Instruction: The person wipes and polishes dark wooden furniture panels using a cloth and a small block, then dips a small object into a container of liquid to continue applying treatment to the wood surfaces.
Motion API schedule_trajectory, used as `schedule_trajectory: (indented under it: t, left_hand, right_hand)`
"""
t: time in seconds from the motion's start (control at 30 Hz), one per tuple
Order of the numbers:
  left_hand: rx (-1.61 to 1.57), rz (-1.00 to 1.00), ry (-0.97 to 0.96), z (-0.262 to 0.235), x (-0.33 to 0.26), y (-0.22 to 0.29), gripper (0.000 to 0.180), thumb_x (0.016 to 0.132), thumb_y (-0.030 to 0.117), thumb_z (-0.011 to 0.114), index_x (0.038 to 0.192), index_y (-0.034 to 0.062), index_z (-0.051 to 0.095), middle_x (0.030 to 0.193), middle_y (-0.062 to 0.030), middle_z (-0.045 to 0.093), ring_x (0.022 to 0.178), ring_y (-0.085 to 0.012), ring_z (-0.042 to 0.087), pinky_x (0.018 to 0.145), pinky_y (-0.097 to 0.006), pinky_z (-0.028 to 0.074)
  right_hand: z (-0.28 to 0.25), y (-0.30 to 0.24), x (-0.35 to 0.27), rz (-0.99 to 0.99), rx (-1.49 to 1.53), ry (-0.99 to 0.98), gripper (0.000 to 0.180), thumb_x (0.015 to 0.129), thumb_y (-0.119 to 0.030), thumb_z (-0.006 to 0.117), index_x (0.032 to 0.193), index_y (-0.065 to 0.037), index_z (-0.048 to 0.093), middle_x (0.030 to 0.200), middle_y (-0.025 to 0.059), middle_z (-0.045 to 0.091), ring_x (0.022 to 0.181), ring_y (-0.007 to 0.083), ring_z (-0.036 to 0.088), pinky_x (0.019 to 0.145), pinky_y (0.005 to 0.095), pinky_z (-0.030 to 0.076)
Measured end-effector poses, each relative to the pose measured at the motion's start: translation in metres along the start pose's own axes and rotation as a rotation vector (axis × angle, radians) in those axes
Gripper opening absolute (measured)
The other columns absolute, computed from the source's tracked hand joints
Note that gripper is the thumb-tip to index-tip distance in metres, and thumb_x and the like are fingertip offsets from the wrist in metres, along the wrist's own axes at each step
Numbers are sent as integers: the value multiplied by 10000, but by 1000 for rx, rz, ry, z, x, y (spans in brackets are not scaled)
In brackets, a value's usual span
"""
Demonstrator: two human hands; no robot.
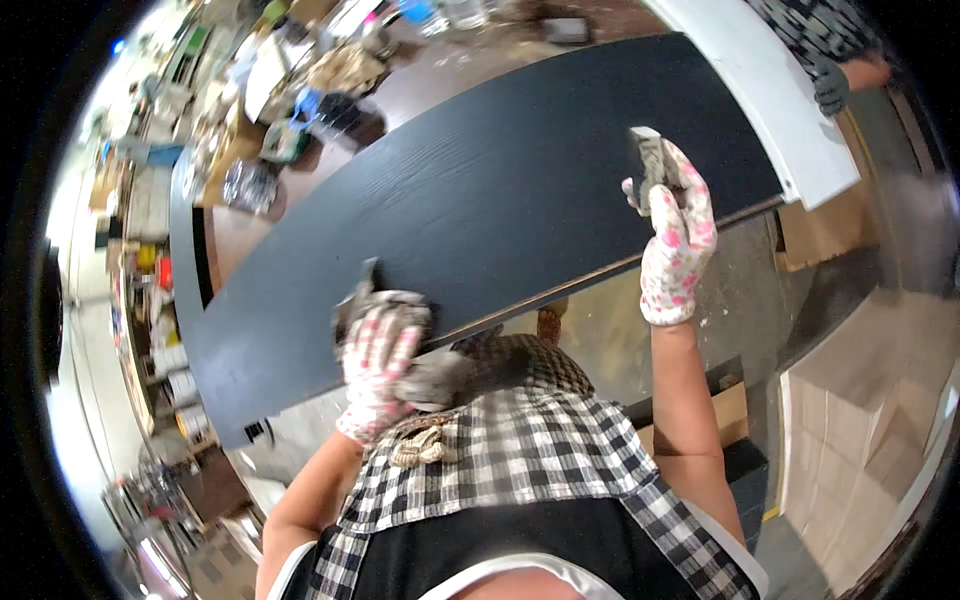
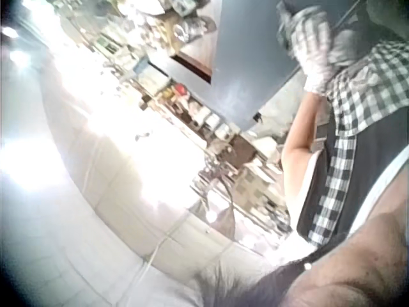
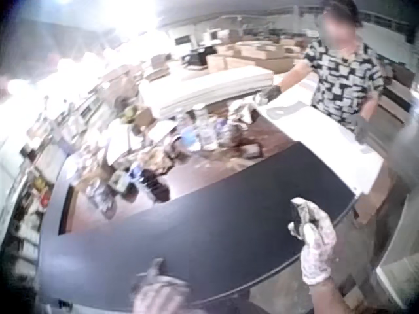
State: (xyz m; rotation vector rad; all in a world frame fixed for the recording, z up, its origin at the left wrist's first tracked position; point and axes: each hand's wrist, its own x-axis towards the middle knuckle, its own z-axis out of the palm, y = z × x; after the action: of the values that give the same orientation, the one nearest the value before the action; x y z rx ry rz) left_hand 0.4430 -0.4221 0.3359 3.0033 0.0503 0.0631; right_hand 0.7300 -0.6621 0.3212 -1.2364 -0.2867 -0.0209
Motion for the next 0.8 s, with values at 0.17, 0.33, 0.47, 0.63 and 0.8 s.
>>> schedule_trajectory:
  t: [0.17,0.33,0.47,0.63,0.8]
  left_hand:
    - [477,-533,103,-6,-96,-71,554,769,252,721,1287,106,589,1366,-139,542,1315,-349,448,1153,-464,279]
    - [52,-509,155,-9,-22,-19,719,731,185,680,1406,85,455,1435,-137,469,1355,-337,410,1100,-467,338]
    - [-309,-227,111,4,36,60,958,615,275,792,1474,165,381,1513,-143,355,1430,-362,270,1165,-546,189]
    - [168,-703,349,-2,-83,-19,620,755,220,645,1358,154,519,1365,-105,505,1305,-326,417,1116,-486,289]
    - [287,-1027,326,-25,-183,-87,436,868,174,501,1290,152,607,1304,-89,592,1262,-308,477,1120,-428,311]
  right_hand:
    - [30,20,2,126,46,-95,344,943,-15,518,1284,26,545,1271,134,571,1039,185,612,841,327,582]
    - [28,31,1,190,-79,-121,327,954,-20,502,1274,0,562,1257,111,575,1047,187,606,834,326,589]
    - [26,25,3,245,-44,-219,351,970,-53,494,1313,12,526,1293,112,552,1015,197,612,853,342,563]
    - [23,18,6,255,-88,-290,370,992,-119,492,1339,12,504,1320,106,543,1022,189,608,897,348,538]
    - [48,-7,1,279,-77,-394,360,995,-115,489,1332,7,516,1285,106,556,1011,191,606,865,329,541]
